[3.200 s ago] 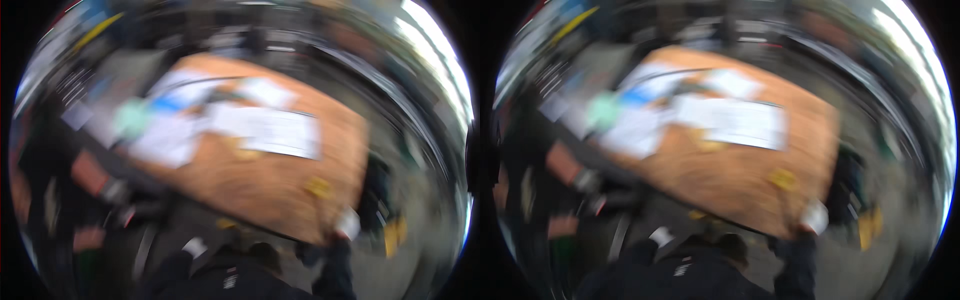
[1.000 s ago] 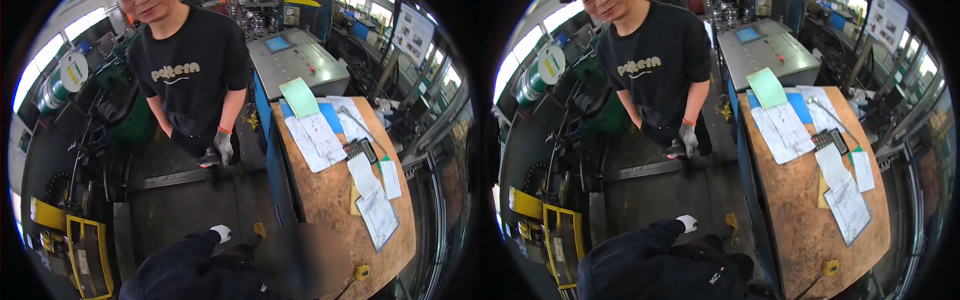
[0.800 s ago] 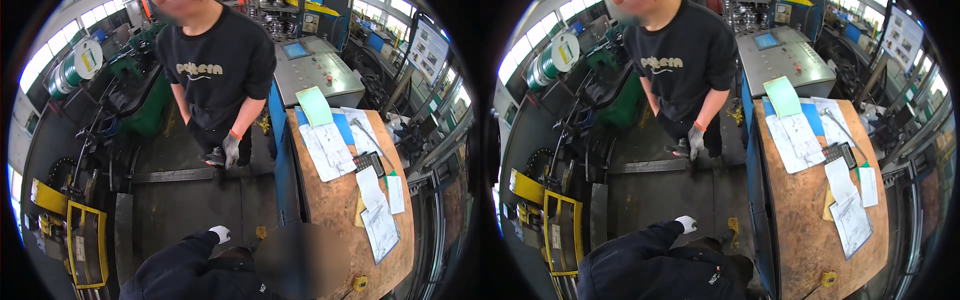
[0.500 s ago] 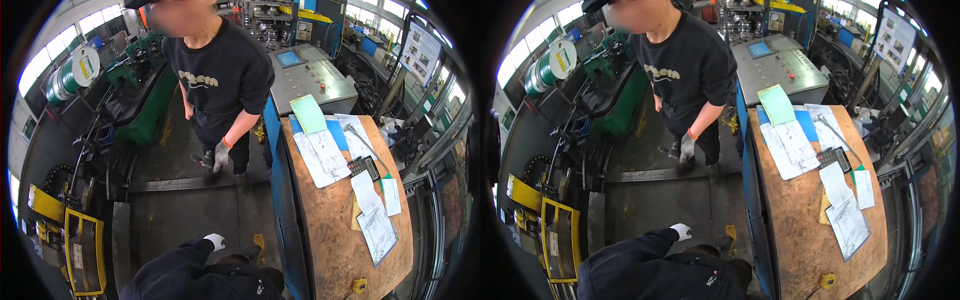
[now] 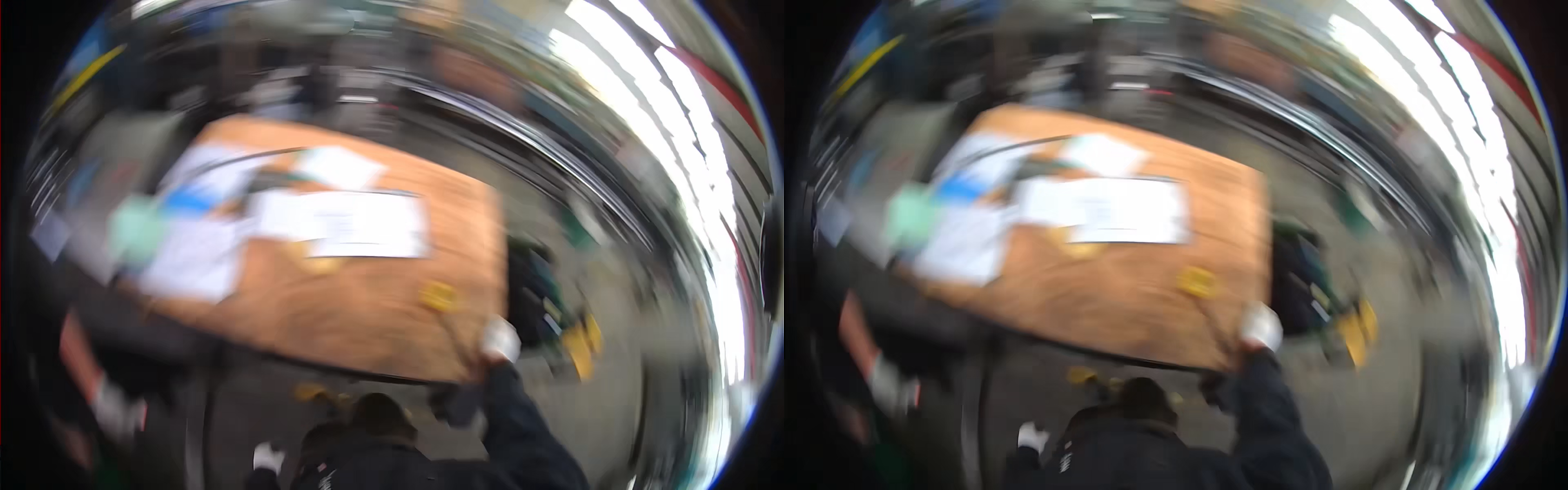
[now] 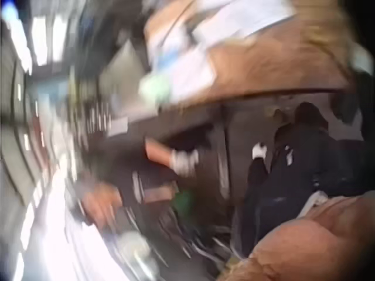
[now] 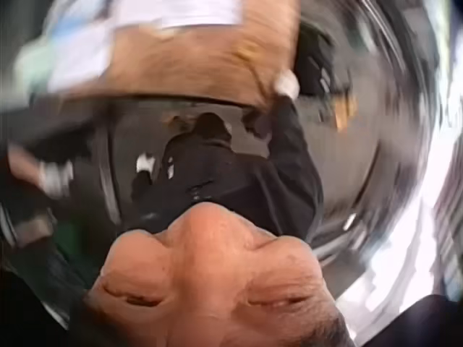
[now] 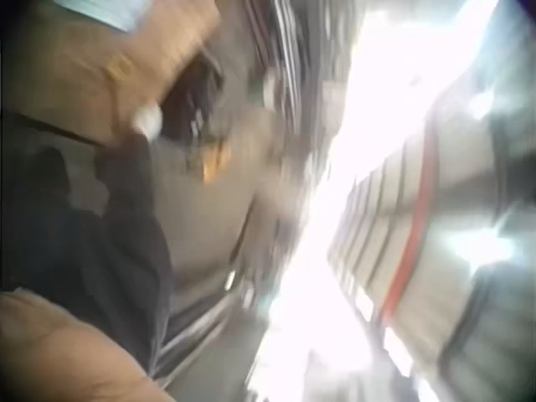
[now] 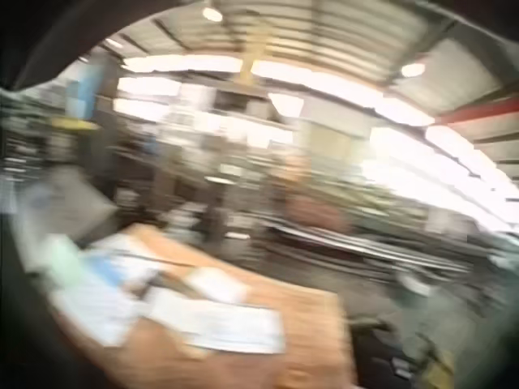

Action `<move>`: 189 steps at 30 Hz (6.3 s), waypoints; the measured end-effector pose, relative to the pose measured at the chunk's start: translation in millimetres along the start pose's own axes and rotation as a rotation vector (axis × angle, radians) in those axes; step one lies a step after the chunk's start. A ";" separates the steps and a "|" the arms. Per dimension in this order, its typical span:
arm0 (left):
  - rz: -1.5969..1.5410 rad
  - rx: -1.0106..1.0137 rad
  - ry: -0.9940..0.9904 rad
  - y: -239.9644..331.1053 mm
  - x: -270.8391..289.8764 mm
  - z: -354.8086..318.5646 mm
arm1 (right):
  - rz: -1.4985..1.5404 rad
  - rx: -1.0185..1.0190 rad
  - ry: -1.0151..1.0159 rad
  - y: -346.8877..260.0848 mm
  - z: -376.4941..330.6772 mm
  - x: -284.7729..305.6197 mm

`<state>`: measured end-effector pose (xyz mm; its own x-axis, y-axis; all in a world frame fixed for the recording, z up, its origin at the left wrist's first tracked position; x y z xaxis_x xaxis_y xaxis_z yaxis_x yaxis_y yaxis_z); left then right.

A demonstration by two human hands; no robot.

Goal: The recorder uses a tape measure to check the length of metal tubes stacked on a rack and then records the data on a paper sheet.

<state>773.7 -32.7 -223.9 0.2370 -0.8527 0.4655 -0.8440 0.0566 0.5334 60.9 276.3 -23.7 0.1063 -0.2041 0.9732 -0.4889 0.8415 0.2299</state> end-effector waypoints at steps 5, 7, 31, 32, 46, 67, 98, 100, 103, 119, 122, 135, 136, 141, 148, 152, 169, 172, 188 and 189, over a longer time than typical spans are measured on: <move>0.523 -0.102 -0.045 -23.7 5.5 89.8 | 0.645 -0.467 0.360 25.7 -6.7 19.8; 0.556 -0.419 0.017 -14.4 -4.7 96.1 | 0.658 -0.486 0.339 24.0 -6.9 33.3; 0.205 0.083 -0.210 8.7 20.1 91.7 | 0.708 -0.503 0.276 24.7 -9.8 52.4; 0.337 -0.004 -0.164 20.0 29.3 91.8 | 0.714 -0.504 0.272 23.9 -9.7 52.2; 0.374 0.032 0.121 90.0 17.6 38.3 | 0.568 -0.299 0.209 14.5 -3.7 65.7; -0.189 0.461 0.436 14.5 -48.8 -90.6 | 0.032 -0.054 0.355 59.5 50.6 2.4; 0.371 -0.114 0.091 61.3 -84.7 -85.5 | 0.155 -0.007 0.099 12.7 12.3 -1.7; 0.423 -0.014 -0.094 114.4 -82.0 -63.5 | 0.719 -0.378 0.157 38.3 4.7 -7.2; 0.418 -0.421 -0.042 327.4 -87.6 -43.4 | 0.781 -0.484 0.260 37.9 -5.8 10.4; 0.341 0.101 0.179 129.9 -36.3 -94.8 | 0.602 -0.242 0.107 37.8 12.2 32.8; 0.274 0.346 0.401 23.9 -65.9 -180.4 | 0.678 -0.280 0.059 31.7 4.8 42.9; 0.104 0.695 0.187 -43.7 -211.7 -261.9 | 0.670 -0.221 0.122 35.2 3.7 40.9; 0.074 0.677 0.197 -41.5 -205.3 -261.7 | 0.657 -0.213 0.120 35.9 3.3 39.2; 0.113 0.603 0.187 -17.3 -178.3 -247.5 | 0.655 -0.202 0.159 35.1 -0.3 36.2; 0.146 0.481 0.211 3.3 -133.2 -194.5 | 0.614 -0.245 0.032 37.0 0.4 35.1; 0.137 0.426 0.161 -7.4 -111.7 -181.3 | 0.610 -0.168 0.109 38.1 -10.7 23.1; -0.326 0.239 0.104 12.5 1.4 -66.4 | -0.186 0.068 0.188 -2.5 -42.1 6.0; -0.266 0.317 -0.022 14.7 0.6 -46.5 | 0.334 -0.300 0.226 14.3 -42.8 18.5; 0.032 0.216 -0.274 60.1 1.5 69.8 | 0.609 -0.545 0.325 20.2 -43.5 51.2; -0.046 0.132 -0.258 68.3 3.1 75.6 | 0.597 -0.536 0.340 20.3 -44.3 53.6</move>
<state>680.5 -70.7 -239.4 0.1603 -0.9575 0.2396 -0.8944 -0.0382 0.4457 95.1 304.6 33.5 0.2572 0.4349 0.8630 -0.0810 0.8996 -0.4292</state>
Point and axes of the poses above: each hand's wrist, its own z-axis towards the middle knuckle, its own x-axis out of the back of the hand, y = z × x, the point moved 7 cm from there along z, towards the middle knuckle, and after that the axes turned 1 degree about x, right-handed, at the moved point
